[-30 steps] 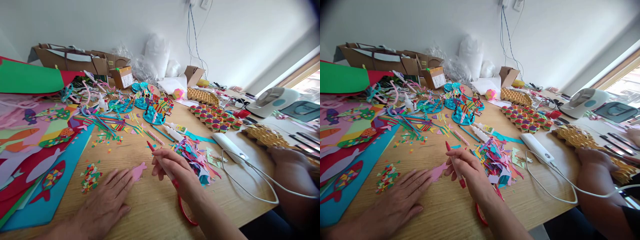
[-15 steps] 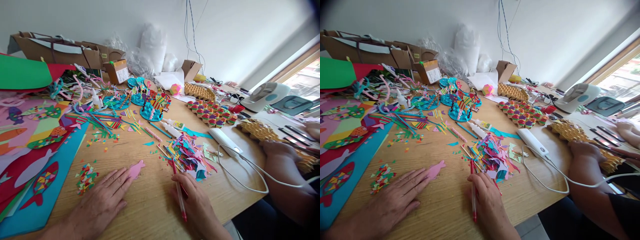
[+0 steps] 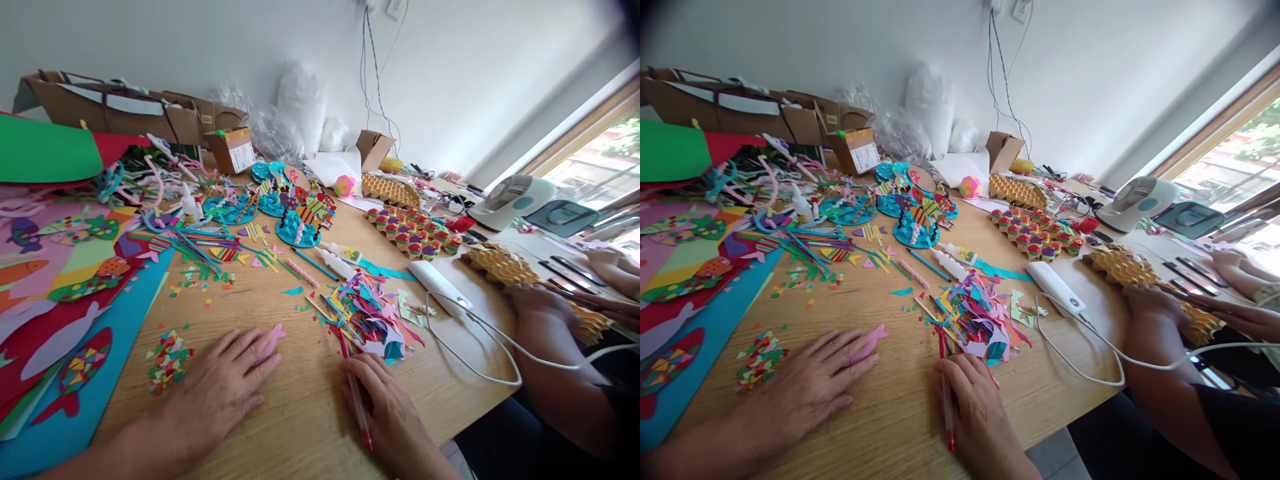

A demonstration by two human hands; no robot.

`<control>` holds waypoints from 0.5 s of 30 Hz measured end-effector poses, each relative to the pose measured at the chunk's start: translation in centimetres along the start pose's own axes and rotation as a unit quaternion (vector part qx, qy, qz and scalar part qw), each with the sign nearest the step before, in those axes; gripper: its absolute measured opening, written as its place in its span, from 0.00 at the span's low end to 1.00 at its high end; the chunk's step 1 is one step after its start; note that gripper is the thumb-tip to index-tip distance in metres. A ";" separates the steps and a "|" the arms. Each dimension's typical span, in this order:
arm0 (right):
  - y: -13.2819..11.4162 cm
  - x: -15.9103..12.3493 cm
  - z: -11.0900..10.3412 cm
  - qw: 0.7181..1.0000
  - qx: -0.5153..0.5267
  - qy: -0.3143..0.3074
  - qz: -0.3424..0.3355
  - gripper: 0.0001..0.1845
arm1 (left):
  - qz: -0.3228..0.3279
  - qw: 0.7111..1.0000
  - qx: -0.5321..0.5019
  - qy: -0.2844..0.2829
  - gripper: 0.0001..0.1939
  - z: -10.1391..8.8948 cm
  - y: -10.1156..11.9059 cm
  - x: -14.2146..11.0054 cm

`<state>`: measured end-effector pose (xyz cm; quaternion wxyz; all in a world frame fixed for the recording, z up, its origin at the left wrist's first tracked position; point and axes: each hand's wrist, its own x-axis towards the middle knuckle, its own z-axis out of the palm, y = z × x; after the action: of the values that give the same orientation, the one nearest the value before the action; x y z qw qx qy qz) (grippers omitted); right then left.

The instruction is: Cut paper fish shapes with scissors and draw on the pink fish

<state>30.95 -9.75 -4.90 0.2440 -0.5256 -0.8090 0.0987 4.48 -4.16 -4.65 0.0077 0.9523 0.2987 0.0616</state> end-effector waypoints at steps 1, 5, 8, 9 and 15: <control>0.0 0.2 -0.3 1.000 -0.005 0.000 -0.009 0.12 | 0.004 1.000 -0.002 -0.001 0.27 -0.1 0.0 0.1; -0.7 2.8 -1.8 0.998 -0.026 -0.011 -0.061 0.17 | 0.017 1.000 -0.010 0.010 0.28 0.0 -0.3 -0.1; -1.4 6.2 -2.5 0.994 -0.006 -0.080 -0.072 0.23 | 0.021 0.999 -0.015 0.026 0.29 0.2 -0.6 -0.2; -1.6 7.4 -2.5 0.991 0.003 -0.106 -0.082 0.25 | 0.025 0.999 -0.014 0.032 0.28 0.2 -0.7 -0.2; -1.6 13.1 0.0 0.965 -0.081 -0.223 -0.110 0.15 | 0.061 0.995 0.016 0.082 0.21 -0.1 -1.2 0.0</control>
<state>25.37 1.31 -0.40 0.0234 -0.4161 -0.9010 0.1202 3.74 -3.17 -4.63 -0.0354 0.9605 0.2404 0.1354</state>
